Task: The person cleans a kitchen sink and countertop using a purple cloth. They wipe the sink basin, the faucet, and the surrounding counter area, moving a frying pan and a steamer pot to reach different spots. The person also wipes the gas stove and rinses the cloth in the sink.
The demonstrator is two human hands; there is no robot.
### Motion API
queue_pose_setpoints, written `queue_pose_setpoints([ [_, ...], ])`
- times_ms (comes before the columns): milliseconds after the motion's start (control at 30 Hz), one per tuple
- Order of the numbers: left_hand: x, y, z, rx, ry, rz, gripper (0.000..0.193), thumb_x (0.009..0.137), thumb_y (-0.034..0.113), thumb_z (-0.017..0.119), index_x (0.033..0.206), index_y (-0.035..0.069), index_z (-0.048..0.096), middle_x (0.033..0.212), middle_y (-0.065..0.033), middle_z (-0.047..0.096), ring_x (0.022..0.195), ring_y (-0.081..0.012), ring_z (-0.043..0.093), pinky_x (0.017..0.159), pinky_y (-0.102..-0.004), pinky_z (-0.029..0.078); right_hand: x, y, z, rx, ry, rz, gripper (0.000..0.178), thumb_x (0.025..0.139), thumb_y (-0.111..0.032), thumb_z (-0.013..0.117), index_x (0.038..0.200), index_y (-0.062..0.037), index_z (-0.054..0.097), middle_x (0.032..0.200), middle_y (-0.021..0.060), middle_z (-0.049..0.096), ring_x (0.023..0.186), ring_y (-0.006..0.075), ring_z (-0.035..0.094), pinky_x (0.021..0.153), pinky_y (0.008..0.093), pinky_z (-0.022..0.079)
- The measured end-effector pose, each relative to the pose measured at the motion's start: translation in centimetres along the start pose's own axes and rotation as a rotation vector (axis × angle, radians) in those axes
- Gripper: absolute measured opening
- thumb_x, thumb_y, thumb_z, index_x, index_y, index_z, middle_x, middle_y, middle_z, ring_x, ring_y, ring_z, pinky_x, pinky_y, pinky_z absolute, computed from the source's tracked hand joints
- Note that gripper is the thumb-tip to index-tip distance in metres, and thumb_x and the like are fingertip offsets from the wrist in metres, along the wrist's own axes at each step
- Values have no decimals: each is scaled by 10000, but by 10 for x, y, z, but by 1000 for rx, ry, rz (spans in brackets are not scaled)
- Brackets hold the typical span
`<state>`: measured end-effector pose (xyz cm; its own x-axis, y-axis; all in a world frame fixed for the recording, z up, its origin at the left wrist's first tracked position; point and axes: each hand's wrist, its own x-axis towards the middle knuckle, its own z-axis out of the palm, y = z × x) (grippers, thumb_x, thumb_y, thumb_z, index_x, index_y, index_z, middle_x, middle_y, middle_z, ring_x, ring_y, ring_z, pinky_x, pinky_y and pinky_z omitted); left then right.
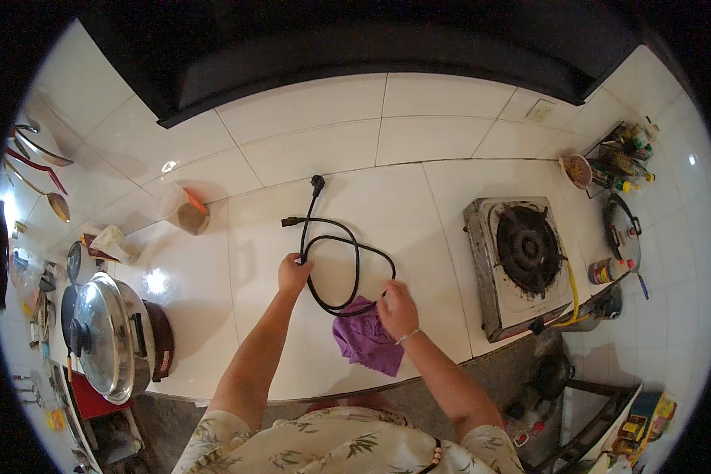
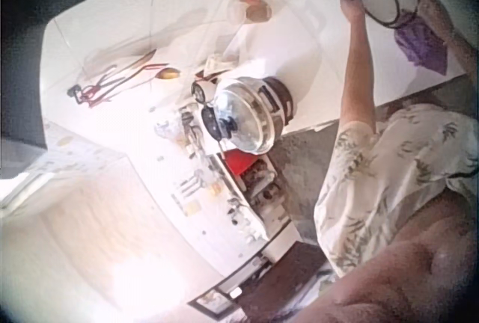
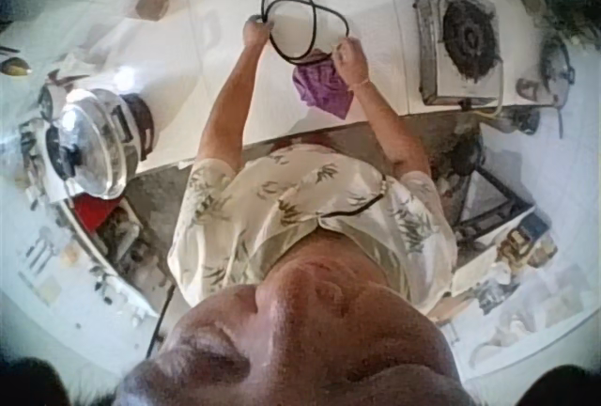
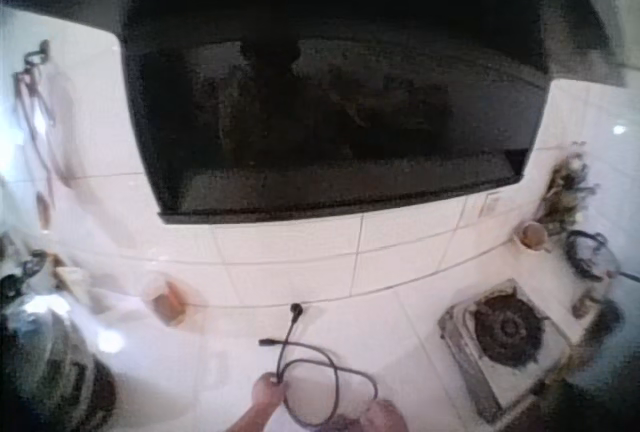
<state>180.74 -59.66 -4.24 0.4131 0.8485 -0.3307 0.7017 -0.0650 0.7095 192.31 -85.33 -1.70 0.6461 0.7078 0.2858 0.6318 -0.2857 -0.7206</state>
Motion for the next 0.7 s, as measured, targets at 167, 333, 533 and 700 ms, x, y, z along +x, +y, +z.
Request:
queue_pose_setpoints([
  [167, -1, -1, 7, 63, 96, -28, 492, 683, 304, 702, 1061, -1, 621, 893, -183, 672, 867, -324, 647, 775, -403, 503, 37, 83, 44, 92, 43, 518, 391, 839, -150, 632, 1174, 31, 541, 862, 108, 636, 683, 163, 624, 651, 275, 515],
  [333, 13, -17, 21, -123, -31, -36, 248, 686, 198, 678, 809, -4, 605, 707, -132, 619, 638, -254, 596, 597, -355, 473, 79, 41, 49, 327, -236, 727, 414, 787, -234, 653, 1101, 31, 596, 742, 111, 663, 681, 222, 636, 683, 341, 508],
  [533, -4, 23, -12, -803, -135, -289, 176, 845, 94, 558, 992, 25, 491, 732, -94, 581, 539, -153, 519, 459, -273, 438, 60, 56, 50, 418, -222, 579, 487, 793, -251, 658, 1168, 39, 547, 786, 99, 665, 658, 169, 637, 601, 305, 503],
  [700, -1, 6, -37, -699, -235, -310, 155, 917, 155, 482, 1011, 33, 467, 745, -108, 574, 522, -147, 519, 427, -260, 415, 65, 10, 59, 505, -268, 758, 519, 827, -227, 654, 1231, 45, 474, 796, 114, 657, 583, 162, 627, 499, 278, 480],
])
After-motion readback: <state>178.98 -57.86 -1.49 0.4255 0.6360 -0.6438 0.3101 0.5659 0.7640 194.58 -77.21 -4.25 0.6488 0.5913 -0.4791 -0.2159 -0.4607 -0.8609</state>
